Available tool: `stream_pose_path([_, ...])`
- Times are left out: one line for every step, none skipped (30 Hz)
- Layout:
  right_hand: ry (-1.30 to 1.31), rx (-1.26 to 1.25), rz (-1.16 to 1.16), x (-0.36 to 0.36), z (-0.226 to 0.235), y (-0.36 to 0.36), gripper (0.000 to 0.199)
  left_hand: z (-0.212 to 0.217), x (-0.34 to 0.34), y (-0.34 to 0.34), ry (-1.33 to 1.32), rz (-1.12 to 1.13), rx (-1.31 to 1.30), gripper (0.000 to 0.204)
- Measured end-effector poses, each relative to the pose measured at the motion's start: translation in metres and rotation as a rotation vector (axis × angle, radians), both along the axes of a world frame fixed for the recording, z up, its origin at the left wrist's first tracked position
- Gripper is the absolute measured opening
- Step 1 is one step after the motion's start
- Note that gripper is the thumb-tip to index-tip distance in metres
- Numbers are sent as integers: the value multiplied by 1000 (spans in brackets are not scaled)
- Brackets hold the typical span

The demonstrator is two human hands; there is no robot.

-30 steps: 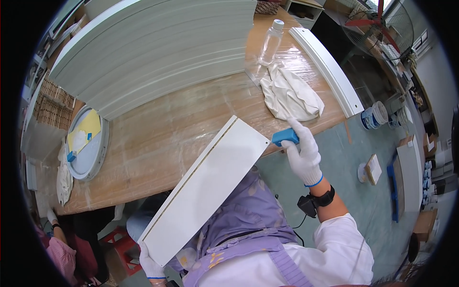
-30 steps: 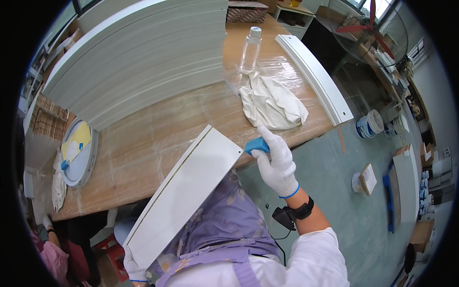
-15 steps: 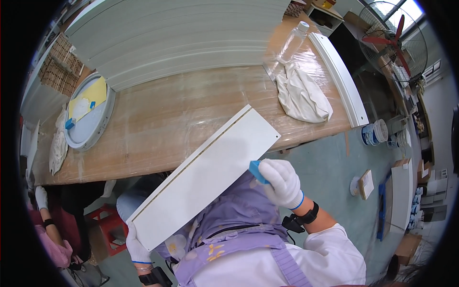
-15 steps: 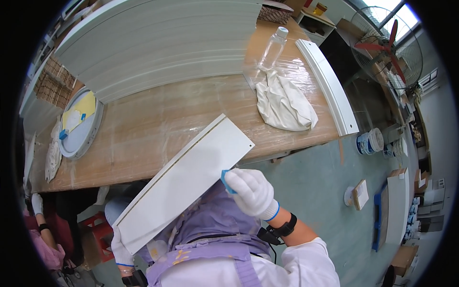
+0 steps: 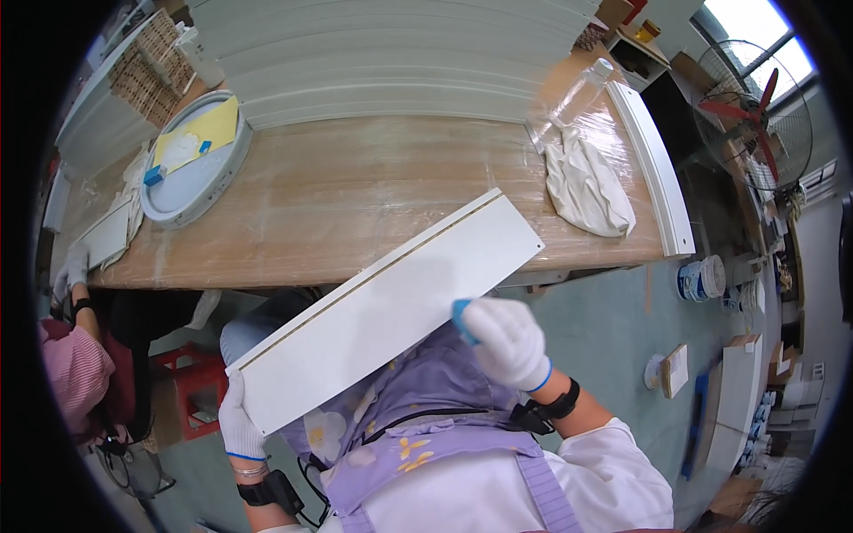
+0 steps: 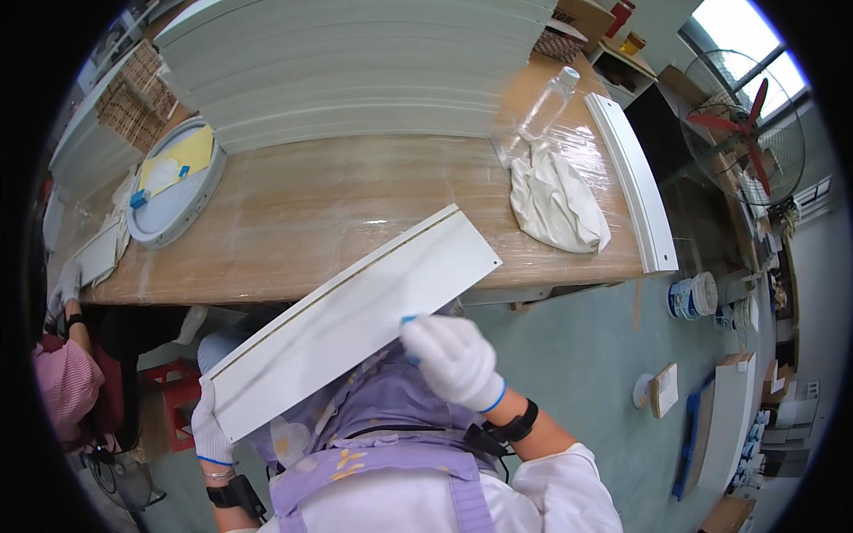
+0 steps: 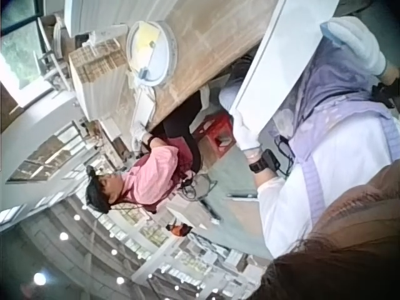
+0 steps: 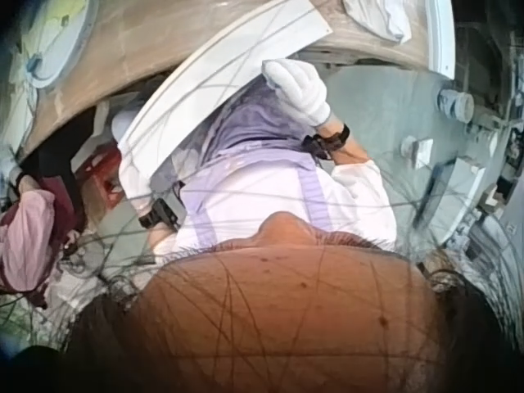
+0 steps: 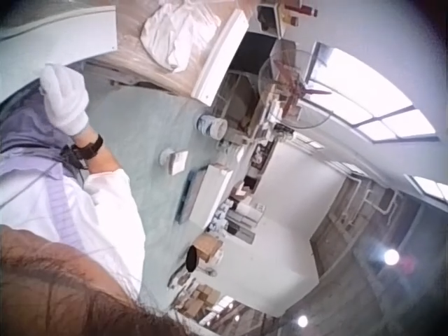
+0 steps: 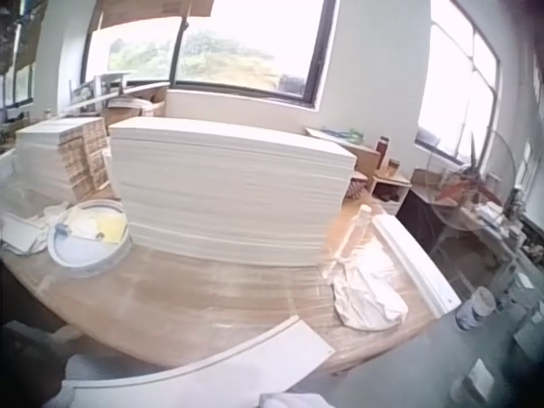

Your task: Applying finish or adhesive to white furniture panels using a sponge applicator and cleaning them with a cloth.

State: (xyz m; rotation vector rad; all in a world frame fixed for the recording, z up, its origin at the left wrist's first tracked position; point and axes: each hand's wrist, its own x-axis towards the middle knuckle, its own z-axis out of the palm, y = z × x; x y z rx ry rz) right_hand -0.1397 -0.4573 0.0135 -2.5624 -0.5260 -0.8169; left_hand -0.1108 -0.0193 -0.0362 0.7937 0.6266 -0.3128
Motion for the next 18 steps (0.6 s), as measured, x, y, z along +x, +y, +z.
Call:
stream_pose_path([-8,5,-73,0,2,-12,57,7,0,-3,-2,8,16,41])
stream_pose_path([-16,10,-147,1,4,-20,61,12,1,-4,-4,16,33,40])
stream_pose_path([-17,9,-140,1,2,-23,61,13,3,-4,4,18,1,40])
stream_pose_path([-27,29,-153,1,-2,-25,64,15,5,-5,3,24,0,40])
stream_pose_path([-36,46,-166,2,-2,-25,68,16,7,-9,-1,19,-11,40])
stream_pose_path([-34,54,-137,-1,-4,-16,64,17,8,-12,-5,12,-21,40])
stream_pose_path([-25,72,-55,-2,-6,-4,63,18,9,-15,-5,17,-24,40])
stream_pose_path([-17,93,21,-2,-7,9,62,19,12,-18,-7,2,-43,40])
stream_pose_path([-18,73,53,-3,-5,23,62,20,13,-19,-9,-11,-62,40])
stream_pose_path([-19,53,83,-4,-1,31,62,20,14,-19,-10,-10,-63,40])
stream_pose_path([0,39,96,-3,1,29,59,20,14,-19,-10,-17,-73,40])
stream_pose_path([0,38,101,-3,4,22,59,19,14,-17,-9,-20,-83,40])
stream_pose_path([43,80,5,-5,6,9,57,18,13,-16,-9,-14,-83,40])
stream_pose_path([86,121,-92,-5,8,1,55,16,12,-14,-11,-17,-89,40])
stream_pose_path([209,481,-148,-6,14,2,54,15,11,-13,-14,-21,-96,39])
stream_pose_path([333,842,-202,-7,21,2,53,11,10,-11,-14,-17,-95,39])
stream_pose_path([419,951,-144,-4,16,-9,55,5,9,-8,-36,4,-99,40])
stream_pose_path([605,1221,-172,-1,33,-1,55,-2,11,-6,-58,21,-99,40])
